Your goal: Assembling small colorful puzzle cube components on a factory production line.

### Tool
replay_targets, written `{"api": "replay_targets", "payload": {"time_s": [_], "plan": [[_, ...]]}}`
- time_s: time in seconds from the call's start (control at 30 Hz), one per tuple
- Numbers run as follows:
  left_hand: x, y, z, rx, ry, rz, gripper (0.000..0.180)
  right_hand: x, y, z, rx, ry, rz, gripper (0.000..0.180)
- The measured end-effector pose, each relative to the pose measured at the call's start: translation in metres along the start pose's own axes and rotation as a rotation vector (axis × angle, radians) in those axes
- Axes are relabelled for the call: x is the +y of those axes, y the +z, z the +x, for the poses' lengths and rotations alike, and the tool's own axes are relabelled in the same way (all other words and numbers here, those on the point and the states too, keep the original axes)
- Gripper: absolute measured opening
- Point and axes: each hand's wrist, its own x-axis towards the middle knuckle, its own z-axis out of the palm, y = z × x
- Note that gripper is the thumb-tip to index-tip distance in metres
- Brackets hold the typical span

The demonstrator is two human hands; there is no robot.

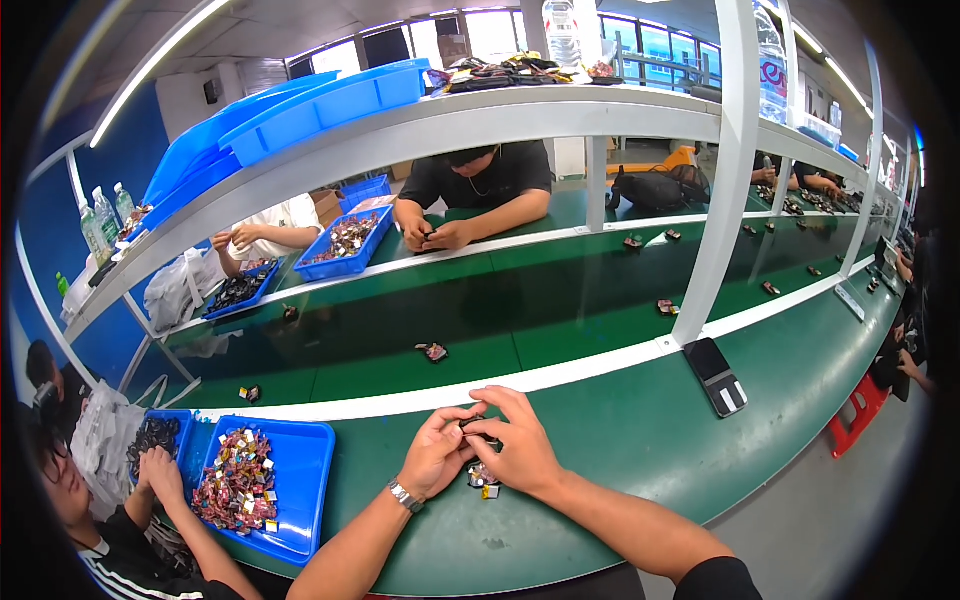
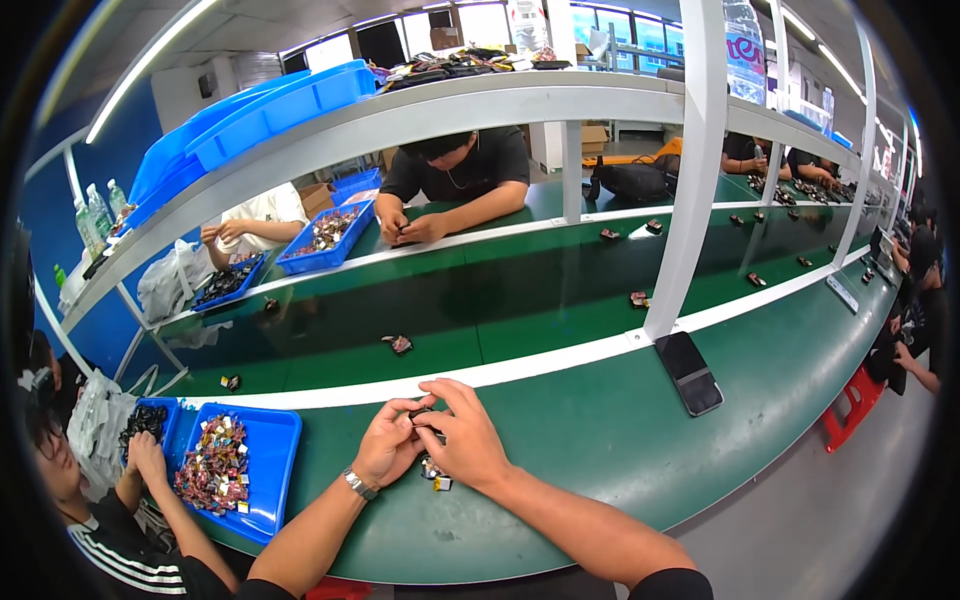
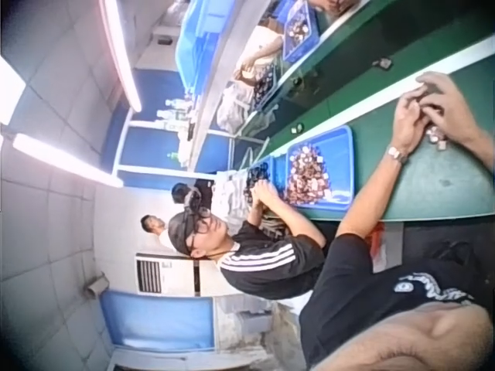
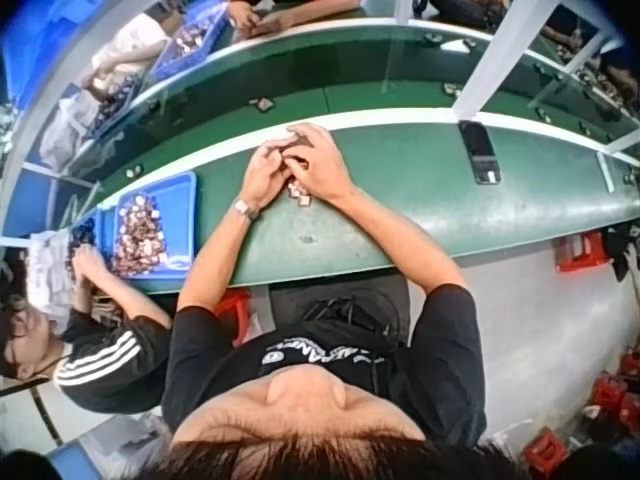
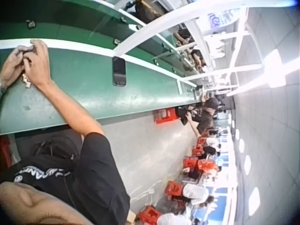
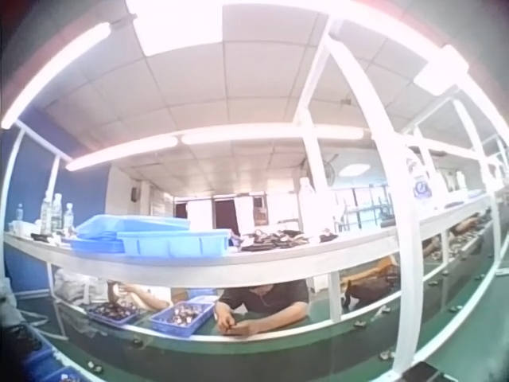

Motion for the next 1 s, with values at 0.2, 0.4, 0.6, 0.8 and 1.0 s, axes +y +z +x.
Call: {"api": "replay_targets", "payload": {"time_s": [0.2,0.4,0.6,0.8,1.0], "plan": [[0.005,0.001,-0.008,0.05,0.012,0.01,0.026,0.002,0.01,0.001,-0.012,0.018,0.045,0.015],[-0.005,0.01,-0.001,0.07,-0.021,-0.008,0.028,0.004,-0.002,-0.003,-0.103,0.078,0.036,0.023],[0.001,0.014,0.001,0.092,-0.03,0.013,0.027,0.001,-0.001,0.008,0.015,-0.052,-0.137,0.016],[0.009,0.013,-0.003,0.137,-0.041,0.005,0.025,0.007,0.012,0.011,0.046,-0.116,-0.159,0.017],[0.008,0.017,0.0,0.139,-0.062,0.038,0.024,0.007,0.01,0.008,0.055,-0.123,-0.258,0.019]]}}
